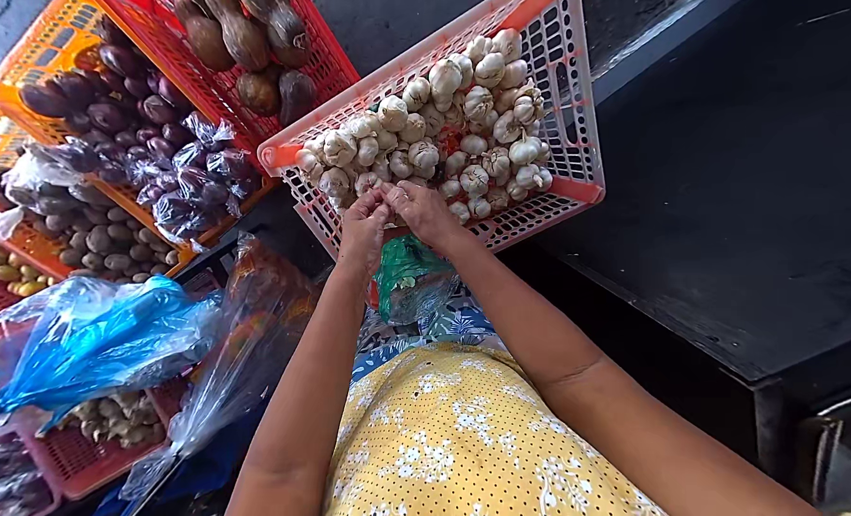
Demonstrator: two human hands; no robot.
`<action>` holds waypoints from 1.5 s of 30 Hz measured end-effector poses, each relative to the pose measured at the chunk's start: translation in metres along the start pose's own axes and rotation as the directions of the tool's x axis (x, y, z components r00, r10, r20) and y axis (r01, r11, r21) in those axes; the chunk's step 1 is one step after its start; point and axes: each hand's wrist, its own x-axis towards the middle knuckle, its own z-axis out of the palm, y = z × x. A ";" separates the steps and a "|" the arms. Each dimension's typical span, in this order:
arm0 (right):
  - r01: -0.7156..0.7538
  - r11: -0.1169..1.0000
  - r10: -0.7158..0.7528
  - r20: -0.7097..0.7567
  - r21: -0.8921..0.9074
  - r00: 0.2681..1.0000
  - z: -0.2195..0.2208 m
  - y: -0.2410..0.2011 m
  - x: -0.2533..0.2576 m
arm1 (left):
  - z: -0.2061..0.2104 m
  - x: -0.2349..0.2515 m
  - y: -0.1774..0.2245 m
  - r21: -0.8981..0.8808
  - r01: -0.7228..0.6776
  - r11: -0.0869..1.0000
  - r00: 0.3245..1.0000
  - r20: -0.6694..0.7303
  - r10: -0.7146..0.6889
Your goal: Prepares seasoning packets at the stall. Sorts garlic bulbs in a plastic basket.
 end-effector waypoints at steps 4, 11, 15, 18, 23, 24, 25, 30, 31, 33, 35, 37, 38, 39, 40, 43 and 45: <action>0.005 0.994 0.004 -0.084 0.106 0.996 0.001 0.005 0.005 | 0.004 -0.004 0.000 -0.046 -0.019 0.999 1.000 -0.007 0.019; 0.011 0.941 0.006 -0.050 0.338 0.999 -0.004 0.017 0.006 | 0.000 -0.003 -0.003 -0.120 0.021 0.993 1.000 0.011 -0.020; 0.105 0.915 -0.088 -0.061 0.389 0.994 -0.002 0.023 0.003 | -0.004 -0.002 -0.005 -0.305 0.062 0.950 0.998 0.038 -0.053; 0.102 0.907 -0.070 -0.094 0.408 0.993 -0.002 0.030 -0.002 | -0.004 -0.002 -0.004 -0.490 0.085 0.868 0.996 0.069 -0.058; 0.103 0.841 -0.073 -0.076 0.532 0.994 0.001 0.022 -0.014 | -0.001 0.001 -0.006 -0.541 0.080 0.838 0.996 0.081 -0.043; 0.145 0.832 -0.129 -0.068 0.535 0.989 0.002 0.020 -0.014 | 0.000 0.001 -0.009 -0.505 0.074 0.860 0.996 0.082 -0.037; 0.174 0.836 -0.156 -0.079 0.521 0.985 0.003 0.017 -0.014 | 0.001 0.001 -0.011 -0.446 0.059 0.893 0.997 0.068 -0.032; 0.118 0.958 -0.076 -0.166 0.262 0.983 -0.004 0.015 -0.003 | -0.002 -0.010 -0.011 0.055 -0.111 0.992 0.991 0.084 0.107; 0.115 0.972 -0.077 -0.183 0.204 0.980 -0.005 0.014 -0.001 | -0.003 -0.011 -0.011 0.081 -0.135 0.988 0.985 0.116 0.125; 0.099 0.985 -0.070 -0.200 0.140 0.977 -0.006 0.013 0.001 | -0.003 -0.012 -0.011 0.121 -0.179 0.976 0.973 0.168 0.158; 0.070 0.987 -0.041 -0.198 0.145 0.979 -0.007 0.012 0.000 | -0.003 -0.011 -0.013 0.116 -0.220 0.969 0.962 0.192 0.195; 0.040 0.981 0.002 -0.218 0.188 0.976 -0.007 0.014 -0.002 | -0.003 -0.010 -0.014 0.046 -0.208 0.977 0.963 0.182 0.197; 0.034 0.979 0.014 -0.229 0.203 0.973 -0.007 0.018 -0.004 | -0.003 -0.009 -0.014 0.013 -0.191 0.981 0.968 0.168 0.186; 0.040 0.979 0.008 -0.232 0.200 0.973 -0.005 0.022 -0.004 | -0.002 -0.009 -0.013 -0.005 -0.175 0.985 0.973 0.153 0.174; 0.054 0.980 -0.012 -0.216 0.191 0.976 -0.004 0.025 -0.006 | -0.001 -0.009 -0.012 -0.011 -0.163 0.987 0.976 0.143 0.163; 0.079 0.986 -0.061 -0.128 0.144 0.990 -0.001 0.026 -0.011 | 0.002 -0.008 -0.012 0.071 -0.151 0.986 0.977 0.163 0.137; 0.056 0.990 -0.035 -0.160 0.127 0.986 0.003 0.027 -0.009 | 0.003 -0.008 -0.012 0.127 -0.117 0.985 0.975 0.203 0.089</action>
